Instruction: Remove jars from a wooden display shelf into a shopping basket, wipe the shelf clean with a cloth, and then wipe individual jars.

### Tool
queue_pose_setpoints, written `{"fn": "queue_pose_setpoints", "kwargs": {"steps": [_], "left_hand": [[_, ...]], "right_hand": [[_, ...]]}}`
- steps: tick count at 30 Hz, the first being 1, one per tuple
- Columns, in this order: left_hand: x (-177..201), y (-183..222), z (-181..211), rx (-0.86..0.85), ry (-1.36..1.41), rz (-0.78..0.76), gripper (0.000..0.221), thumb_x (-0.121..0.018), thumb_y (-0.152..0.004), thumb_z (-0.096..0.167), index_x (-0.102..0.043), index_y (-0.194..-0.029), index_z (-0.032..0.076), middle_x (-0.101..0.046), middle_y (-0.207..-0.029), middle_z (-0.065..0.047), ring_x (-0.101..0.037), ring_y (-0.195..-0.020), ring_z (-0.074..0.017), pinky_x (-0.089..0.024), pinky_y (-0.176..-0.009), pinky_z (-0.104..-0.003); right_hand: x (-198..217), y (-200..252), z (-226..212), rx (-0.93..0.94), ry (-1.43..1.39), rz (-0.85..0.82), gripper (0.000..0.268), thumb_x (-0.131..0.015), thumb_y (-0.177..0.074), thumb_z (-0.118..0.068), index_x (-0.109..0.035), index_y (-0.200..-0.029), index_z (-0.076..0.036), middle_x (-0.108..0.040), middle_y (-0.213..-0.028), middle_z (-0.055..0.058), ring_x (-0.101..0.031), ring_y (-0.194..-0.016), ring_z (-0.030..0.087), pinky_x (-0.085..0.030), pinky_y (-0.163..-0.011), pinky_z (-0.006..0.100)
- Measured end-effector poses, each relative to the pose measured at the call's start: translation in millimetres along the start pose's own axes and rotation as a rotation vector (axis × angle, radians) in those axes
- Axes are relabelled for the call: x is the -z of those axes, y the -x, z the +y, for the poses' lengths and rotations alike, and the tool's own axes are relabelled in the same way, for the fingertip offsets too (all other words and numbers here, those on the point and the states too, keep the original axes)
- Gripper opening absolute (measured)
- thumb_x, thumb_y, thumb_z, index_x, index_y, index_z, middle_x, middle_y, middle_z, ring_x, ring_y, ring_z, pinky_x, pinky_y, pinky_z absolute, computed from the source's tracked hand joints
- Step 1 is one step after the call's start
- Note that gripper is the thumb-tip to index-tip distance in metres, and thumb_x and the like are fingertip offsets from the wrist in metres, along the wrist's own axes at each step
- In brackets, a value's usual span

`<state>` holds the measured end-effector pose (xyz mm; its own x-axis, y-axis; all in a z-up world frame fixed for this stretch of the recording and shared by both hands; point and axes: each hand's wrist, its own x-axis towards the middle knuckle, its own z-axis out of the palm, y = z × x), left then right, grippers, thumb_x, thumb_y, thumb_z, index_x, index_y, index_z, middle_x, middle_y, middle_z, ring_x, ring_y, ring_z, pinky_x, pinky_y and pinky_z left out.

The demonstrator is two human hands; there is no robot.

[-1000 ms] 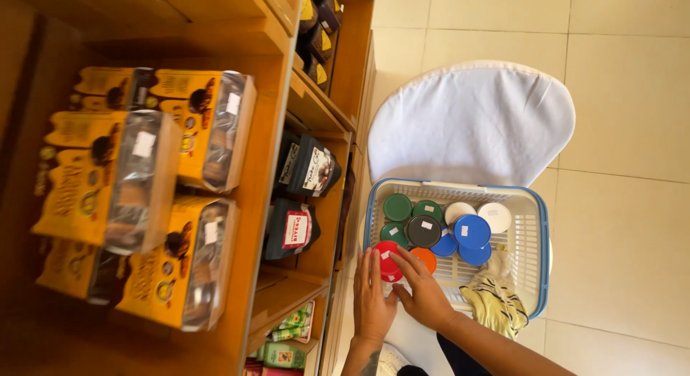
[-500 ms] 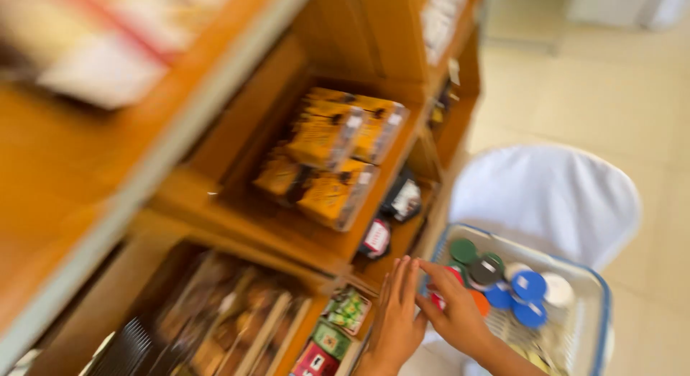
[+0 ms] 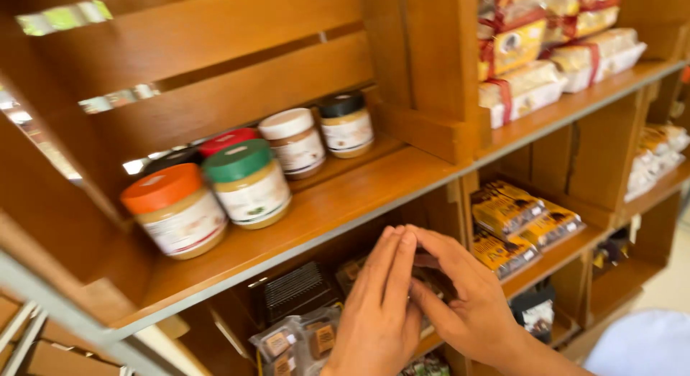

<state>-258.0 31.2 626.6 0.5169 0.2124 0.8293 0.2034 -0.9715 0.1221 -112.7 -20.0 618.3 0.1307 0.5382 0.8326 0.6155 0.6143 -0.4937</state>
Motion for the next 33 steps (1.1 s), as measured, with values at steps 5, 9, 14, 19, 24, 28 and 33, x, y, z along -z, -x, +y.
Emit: {"fn": "queue_pose_setpoints", "kwargs": {"steps": [5,9,14,19,24,28,33], "left_hand": [[73,-30,2,-0.002,-0.181,0.137,0.074,-0.063,-0.075,-0.008,-0.044,-0.147,-0.007,-0.05,-0.15,-0.028,-0.05,-0.144,-0.0451,-0.047,-0.115,-0.047],[100,-41,-23,0.064,-0.318,0.196,0.082,-0.062,-0.067,-0.009,-0.043,-0.147,-0.006,-0.042,-0.155,-0.03,-0.043,-0.146,-0.0497,-0.042,-0.116,-0.052],[110,-44,-61,0.157,-0.406,0.247,0.079,-0.068,-0.073,-0.002,-0.04,-0.147,-0.007,-0.041,-0.151,-0.033,-0.046,-0.137,-0.0508,-0.043,-0.109,-0.054],[111,-40,-71,0.177,-0.403,0.296,0.077,-0.074,-0.077,0.003,-0.04,-0.146,-0.008,-0.039,-0.151,-0.035,-0.047,-0.135,-0.0527,-0.044,-0.107,-0.052],[114,-41,-67,0.206,-0.368,0.322,0.072,-0.076,-0.078,0.004,-0.045,-0.142,-0.009,-0.042,-0.149,-0.037,-0.054,-0.128,-0.0524,-0.05,-0.1,-0.051],[117,-41,-64,0.219,-0.346,0.309,0.074,-0.076,-0.077,0.004,-0.045,-0.143,-0.006,-0.042,-0.149,-0.037,-0.055,-0.127,-0.0532,-0.051,-0.098,-0.051],[117,-40,-63,0.244,-0.318,0.334,0.078,-0.075,-0.078,0.004,-0.041,-0.147,-0.006,-0.039,-0.153,-0.036,-0.054,-0.131,-0.0524,-0.052,-0.099,-0.05]], "right_hand": [[-33,-61,-57,0.11,-0.129,-0.037,0.065,-0.071,-0.078,0.003,-0.053,-0.14,0.001,-0.064,-0.136,0.014,-0.074,-0.105,0.021,-0.066,-0.085,0.028],[-60,-99,-68,0.104,-0.127,-0.088,0.073,-0.071,-0.079,-0.003,-0.046,-0.148,-0.005,-0.058,-0.144,0.011,-0.065,-0.123,0.022,-0.058,-0.092,0.032],[-97,-141,-41,-0.036,-0.094,-0.147,0.084,-0.079,-0.077,-0.016,-0.042,-0.152,-0.011,-0.051,-0.151,0.016,-0.059,-0.132,0.032,-0.054,-0.101,0.041],[-116,-169,-29,-0.19,-0.173,-0.222,0.091,-0.086,-0.074,-0.022,-0.042,-0.153,-0.011,-0.063,-0.139,0.015,-0.068,-0.117,0.023,-0.058,-0.093,0.034],[-126,-177,-22,-0.223,-0.411,-0.295,0.089,-0.082,-0.074,-0.011,-0.04,-0.152,0.0,-0.056,-0.151,0.016,-0.062,-0.128,0.025,-0.054,-0.096,0.03],[-129,-175,-25,-0.214,-0.373,-0.285,0.085,-0.082,-0.074,-0.01,-0.043,-0.149,0.003,-0.061,-0.142,0.02,-0.066,-0.119,0.023,-0.056,-0.094,0.028],[-117,-165,-40,-0.094,-0.157,-0.141,0.092,-0.089,-0.068,-0.03,-0.049,-0.144,0.004,-0.067,-0.135,0.017,-0.069,-0.116,0.023,-0.055,-0.097,0.03]]}}
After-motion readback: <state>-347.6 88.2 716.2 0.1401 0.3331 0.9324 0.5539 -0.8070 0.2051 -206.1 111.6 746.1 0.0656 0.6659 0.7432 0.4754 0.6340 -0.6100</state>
